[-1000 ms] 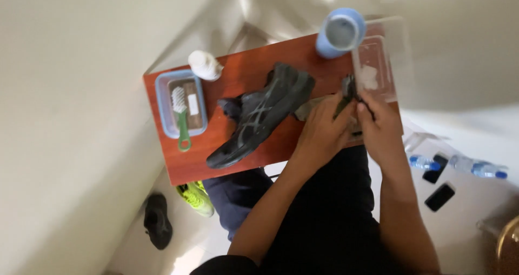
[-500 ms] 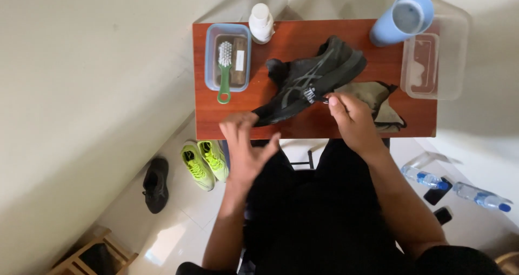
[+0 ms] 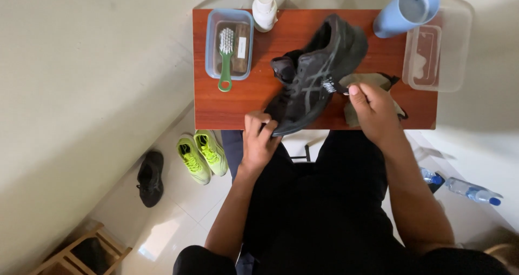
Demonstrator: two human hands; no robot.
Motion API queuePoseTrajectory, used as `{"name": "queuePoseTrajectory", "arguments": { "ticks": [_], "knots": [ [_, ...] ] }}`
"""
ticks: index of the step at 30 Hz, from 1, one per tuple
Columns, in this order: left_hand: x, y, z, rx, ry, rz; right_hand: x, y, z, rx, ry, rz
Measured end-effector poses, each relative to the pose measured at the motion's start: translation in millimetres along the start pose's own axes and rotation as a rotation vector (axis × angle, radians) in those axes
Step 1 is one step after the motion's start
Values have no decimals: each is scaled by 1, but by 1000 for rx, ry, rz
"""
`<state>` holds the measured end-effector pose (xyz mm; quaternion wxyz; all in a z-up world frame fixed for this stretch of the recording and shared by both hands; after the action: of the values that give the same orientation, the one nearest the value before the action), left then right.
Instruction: The person scrubs a black sneaker with a brush and cleaning solution, then wipes it with a cloth. They repeat the process on different parts of the shoe, including the sole and upper, using a small brush and a cloth.
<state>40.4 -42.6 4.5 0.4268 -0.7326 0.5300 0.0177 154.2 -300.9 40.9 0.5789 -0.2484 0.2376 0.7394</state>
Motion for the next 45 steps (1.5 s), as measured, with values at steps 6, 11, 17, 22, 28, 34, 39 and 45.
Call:
{"name": "queuePoseTrajectory", "arguments": {
  "ticks": [6,11,17,22,28,34,39,45],
  "knots": [
    [20,-20,-28,90,-186,95,-14,5,15,-30,13,20],
    [43,-33,-28,103,-240,109,-27,5,23,-77,67,21],
    [55,-33,-37,121,-276,110,-36,1,33,-110,53,45],
    [53,-37,-29,23,-201,92,-25,-3,33,-117,86,88],
    [37,-66,-40,-6,186,45,-13,-12,43,-308,426,124],
    [50,-62,-39,-59,393,39,8,17,75,-643,801,-120],
    [58,-55,-30,-109,382,62,23,33,84,-781,872,-174],
    [65,-50,-28,-156,331,23,-8,20,63,-697,802,-271]
  ]
}}
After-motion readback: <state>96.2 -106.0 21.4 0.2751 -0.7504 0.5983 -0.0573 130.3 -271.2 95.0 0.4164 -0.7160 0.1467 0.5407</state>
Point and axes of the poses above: each hand's wrist, its own y-axis away from the middle knuckle, its own x-axis out of the palm, z = x × y, the point moved 10 cm from there along -y, towards the middle knuckle, and after that the axes turned 1 degree about -y, right-handed, at the moved point
